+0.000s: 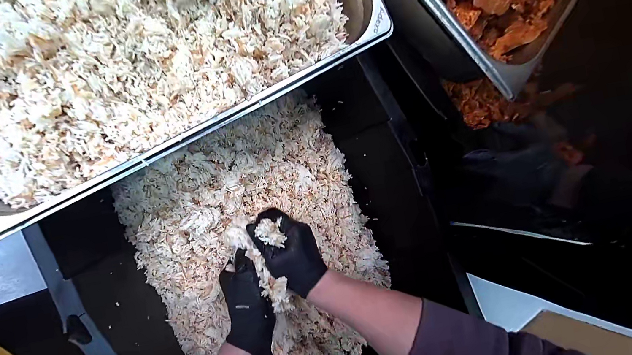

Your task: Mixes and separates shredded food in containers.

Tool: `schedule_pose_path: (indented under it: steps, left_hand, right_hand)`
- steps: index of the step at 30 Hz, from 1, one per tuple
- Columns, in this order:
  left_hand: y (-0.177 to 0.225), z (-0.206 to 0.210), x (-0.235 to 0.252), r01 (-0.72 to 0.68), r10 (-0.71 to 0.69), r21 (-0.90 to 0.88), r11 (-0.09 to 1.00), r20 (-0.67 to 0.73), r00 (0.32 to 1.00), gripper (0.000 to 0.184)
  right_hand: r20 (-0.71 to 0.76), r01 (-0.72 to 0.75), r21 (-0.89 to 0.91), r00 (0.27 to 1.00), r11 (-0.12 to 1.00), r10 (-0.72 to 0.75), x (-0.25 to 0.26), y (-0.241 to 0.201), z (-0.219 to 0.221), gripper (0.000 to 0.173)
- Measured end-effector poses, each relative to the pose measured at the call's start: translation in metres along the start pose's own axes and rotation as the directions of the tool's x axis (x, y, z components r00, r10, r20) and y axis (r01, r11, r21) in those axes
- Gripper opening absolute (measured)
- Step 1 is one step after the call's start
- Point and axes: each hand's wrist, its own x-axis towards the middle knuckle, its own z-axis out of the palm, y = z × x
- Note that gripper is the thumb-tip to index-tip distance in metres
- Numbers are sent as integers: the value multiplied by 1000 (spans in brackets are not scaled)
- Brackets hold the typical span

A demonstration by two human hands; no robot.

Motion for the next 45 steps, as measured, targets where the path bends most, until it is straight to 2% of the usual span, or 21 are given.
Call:
schedule_pose_path:
  steps: [4, 6, 9, 12, 14, 17, 19, 22, 24, 25, 27, 29, 31, 33, 35, 36, 38, 40, 41, 43, 45]
  left_hand:
    - [12, 12, -5, -39, 29, 214, 976, 50, 998, 20]
    - [5, 5, 12, -178, 129, 302, 937, 175, 976, 18]
    - [6, -34, 31, -394, 242, 564, 726, 326, 914, 16]
    - [0, -104, 50, -205, 57, 819, 536, 207, 977, 61]
    - [-32, -132, 48, -77, -112, 861, 503, 153, 982, 83]
    - [-61, -102, 24, -11, -253, 878, 478, 149, 956, 111]
    - [-64, -72, 13, 24, -320, 861, 508, 163, 933, 120]
    - [-75, -62, 18, 114, -342, 697, 707, 197, 919, 122]
    - [-71, -63, 16, 191, -295, 476, 858, 153, 943, 98]
    - [-66, -61, 13, 196, -244, 345, 918, 102, 964, 75]
    - [-59, -58, 5, 177, -181, 136, 975, 18, 983, 44]
    - [-53, -48, -2, 161, -161, -9, 987, -61, 985, 39]
    - [-46, -33, -3, 53, -57, -42, 998, -88, 994, 39]
    - [-36, -30, 3, -158, 161, 135, 978, -10, 987, 49]
    - [-13, -35, 16, -354, 340, 418, 837, 111, 934, 55]
    - [8, -39, 21, -340, 316, 539, 770, 140, 938, 54]
    - [67, -48, 34, -41, -45, 751, 659, 94, 995, 55]
    - [43, -88, 74, -142, 154, 777, 614, 58, 986, 56]
    - [34, -107, 91, -115, 123, 792, 599, 51, 991, 64]
    - [12, -123, 112, 40, -66, 713, 700, 8, 998, 84]
    - [-15, -115, 109, 164, -176, 560, 812, -34, 984, 92]
  right_hand:
    - [176, 80, -20, 981, 997, -75, 22, 8, -14, 48]
    - [240, 129, -60, 964, 990, -112, 28, 9, -21, 61]
    - [261, 115, -234, 964, 966, -51, 17, 39, -35, 84]
    - [142, -234, -402, 939, 886, 312, -2, 102, -66, 98]
    - [124, -449, -381, 841, 808, 526, -26, 122, -69, 122]
    - [229, -603, -262, 720, 754, 655, -49, 112, -51, 137]
    - [322, -713, 44, 674, 700, 666, -57, 97, -39, 130]
    - [472, -814, 408, 575, 413, 668, -75, 63, -23, 92]
    - [552, -843, 489, 498, 225, 669, -79, 43, -10, 38]
    - [588, -852, 485, 484, 197, 648, -76, 37, -4, 28]
    - [563, -833, 465, 540, 301, 625, -65, 30, 9, 37]
    - [487, -807, 395, 589, 438, 645, -52, 20, 13, 50]
    - [381, -735, 342, 678, 586, 628, -35, 20, 13, 49]
    - [312, -611, 172, 778, 772, 546, -15, 12, 2, 44]
    - [292, -380, -147, 866, 913, 407, 9, -3, -17, 33]
    - [312, -266, -339, 873, 902, 375, 24, -12, -28, 32]
    - [336, -106, -583, 871, 805, 358, 53, -24, -46, 35]
    - [326, -42, -678, 878, 734, 351, 85, -9, -46, 53]
    - [323, -18, -671, 893, 741, 314, 97, 7, -41, 71]
    - [338, -7, -625, 899, 781, 279, 109, 39, -21, 93]
    - [381, -36, -628, 856, 777, 348, 96, 50, -5, 92]
